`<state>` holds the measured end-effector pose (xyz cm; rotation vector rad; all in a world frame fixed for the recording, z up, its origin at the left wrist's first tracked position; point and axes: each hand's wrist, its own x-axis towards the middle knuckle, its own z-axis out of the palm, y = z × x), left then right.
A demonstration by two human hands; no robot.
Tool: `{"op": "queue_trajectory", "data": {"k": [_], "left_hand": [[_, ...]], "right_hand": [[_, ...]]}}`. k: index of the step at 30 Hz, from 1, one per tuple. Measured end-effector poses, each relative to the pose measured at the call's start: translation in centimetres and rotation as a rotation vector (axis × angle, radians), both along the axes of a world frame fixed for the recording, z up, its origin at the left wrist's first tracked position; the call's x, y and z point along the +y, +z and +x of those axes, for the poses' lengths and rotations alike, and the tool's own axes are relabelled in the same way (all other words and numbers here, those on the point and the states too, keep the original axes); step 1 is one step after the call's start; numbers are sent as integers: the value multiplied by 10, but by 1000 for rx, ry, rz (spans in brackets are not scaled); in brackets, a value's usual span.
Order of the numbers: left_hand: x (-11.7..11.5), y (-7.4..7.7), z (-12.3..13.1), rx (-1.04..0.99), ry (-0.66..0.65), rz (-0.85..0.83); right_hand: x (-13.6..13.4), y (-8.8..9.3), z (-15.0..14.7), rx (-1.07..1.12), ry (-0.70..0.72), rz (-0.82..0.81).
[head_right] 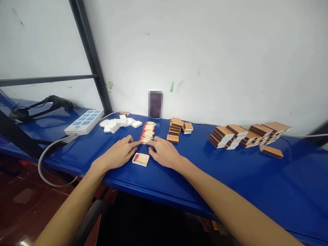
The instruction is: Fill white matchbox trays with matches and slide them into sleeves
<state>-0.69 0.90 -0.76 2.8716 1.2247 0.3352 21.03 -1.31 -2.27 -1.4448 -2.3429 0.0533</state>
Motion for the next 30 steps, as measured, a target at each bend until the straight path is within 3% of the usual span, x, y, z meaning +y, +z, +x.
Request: {"op": "queue_trajectory", "data": {"k": [25,30], "left_hand": [[1,0,0,-17,-7,-7],[0,2,0,-34,-11,-23]], "right_hand": [[2,4,2,177,61,-42],[4,3,2,199,13,-19]]}}
